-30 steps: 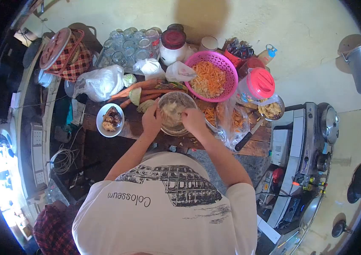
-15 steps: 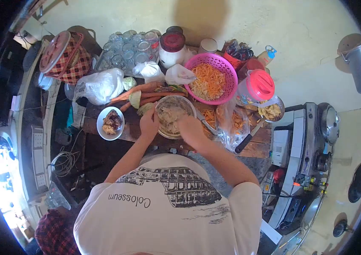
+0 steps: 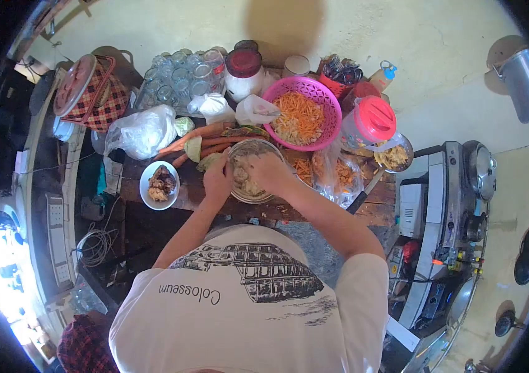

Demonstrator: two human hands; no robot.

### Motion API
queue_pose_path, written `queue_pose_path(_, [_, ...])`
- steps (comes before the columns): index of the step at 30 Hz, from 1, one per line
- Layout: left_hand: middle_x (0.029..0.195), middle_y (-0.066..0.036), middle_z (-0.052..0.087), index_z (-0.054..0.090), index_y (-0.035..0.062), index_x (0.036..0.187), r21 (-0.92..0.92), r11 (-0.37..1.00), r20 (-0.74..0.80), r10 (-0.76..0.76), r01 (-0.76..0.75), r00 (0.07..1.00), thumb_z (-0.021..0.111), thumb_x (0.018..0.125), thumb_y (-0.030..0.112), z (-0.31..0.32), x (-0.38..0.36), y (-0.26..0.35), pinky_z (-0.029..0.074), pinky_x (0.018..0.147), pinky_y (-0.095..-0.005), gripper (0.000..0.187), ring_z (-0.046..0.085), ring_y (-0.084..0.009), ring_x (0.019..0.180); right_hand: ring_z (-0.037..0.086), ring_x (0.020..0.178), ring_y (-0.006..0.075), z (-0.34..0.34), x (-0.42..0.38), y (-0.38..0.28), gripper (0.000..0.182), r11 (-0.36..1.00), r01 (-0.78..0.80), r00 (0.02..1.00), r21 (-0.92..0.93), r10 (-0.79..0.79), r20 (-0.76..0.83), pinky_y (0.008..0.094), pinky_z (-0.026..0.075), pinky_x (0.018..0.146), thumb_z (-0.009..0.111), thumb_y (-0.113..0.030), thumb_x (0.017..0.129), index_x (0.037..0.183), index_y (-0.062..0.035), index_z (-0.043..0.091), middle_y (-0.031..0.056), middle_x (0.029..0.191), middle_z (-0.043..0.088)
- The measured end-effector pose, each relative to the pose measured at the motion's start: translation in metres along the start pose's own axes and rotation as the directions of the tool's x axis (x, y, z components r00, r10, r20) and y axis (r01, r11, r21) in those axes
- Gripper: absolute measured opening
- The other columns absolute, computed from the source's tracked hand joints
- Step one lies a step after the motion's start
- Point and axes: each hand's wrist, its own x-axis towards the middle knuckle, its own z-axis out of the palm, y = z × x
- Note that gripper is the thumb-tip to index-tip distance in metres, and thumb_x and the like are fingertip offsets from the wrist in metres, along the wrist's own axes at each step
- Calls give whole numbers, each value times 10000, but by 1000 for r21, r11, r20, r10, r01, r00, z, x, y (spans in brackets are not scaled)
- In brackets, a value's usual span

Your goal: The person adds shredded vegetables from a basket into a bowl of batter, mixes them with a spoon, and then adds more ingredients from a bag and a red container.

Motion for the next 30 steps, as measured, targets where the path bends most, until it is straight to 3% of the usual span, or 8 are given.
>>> queue_pose_path(4, [810,-150,628,583,133,1235,7,999,-39,53,-52,998,550,856,104,0,1,3,492,608,-393,381,622,-314,696,632,720,291,26,3,26,164,969,-234,972,-79,236,18,444,500,618,543,-132,817,758,-53,675,139,770,609])
queue_pose_path(7, [791,-132,620,584,139,1233,15,999,-28,36,-36,999,557,849,99,0,0,3,493,605,-390,387,619,-304,688,649,709,320,-1,-17,32,153,950,-225,880,-217,294,373,452,512,606,544,-105,795,772,-43,682,164,738,634])
queue_pose_path(13, [808,-127,620,576,123,1235,32,999,17,8,-9,1000,559,847,97,-2,1,10,499,620,-386,390,619,-302,704,664,723,357,-16,-33,-13,173,825,-565,762,-8,526,377,466,525,639,546,-87,740,772,6,689,193,717,653])
queue_pose_path(18, [882,-139,637,572,113,1238,1,998,-9,56,-56,998,555,852,98,1,0,2,503,642,-382,386,630,-302,751,658,703,364,-9,-34,-67,176,861,-501,833,85,452,319,470,519,634,520,-101,762,808,-13,664,195,728,648])
queue_pose_path(22, [896,-148,643,568,113,1245,-20,996,-26,90,-90,996,554,852,91,-1,0,2,506,654,-378,394,633,-304,769,658,687,353,17,-40,-44,165,876,-474,865,87,445,232,470,516,615,510,-97,768,798,-13,649,187,730,649])
queue_pose_path(25, [887,-154,647,569,104,1244,-17,998,9,66,-66,998,555,852,89,-5,-2,4,507,662,-379,392,634,-308,769,659,687,353,10,-32,-20,159,806,-591,779,-23,578,243,469,517,612,519,-96,761,793,-6,645,197,721,644])
queue_pose_path(28, [899,-163,654,574,86,1235,-63,997,-14,49,-50,999,553,856,90,-4,-2,1,508,670,-380,379,638,-317,772,662,695,356,-8,-31,-44,161,837,-543,827,67,519,213,472,517,626,540,-115,748,778,-3,653,209,728,643])
queue_pose_path(30, [921,-173,656,580,74,1226,-85,996,-19,32,-34,999,549,862,92,-5,-2,0,507,678,-379,366,642,-323,785,655,691,358,-14,-32,-58,152,843,-529,807,98,464,366,464,518,626,547,-122,744,748,-10,649,213,712,638])
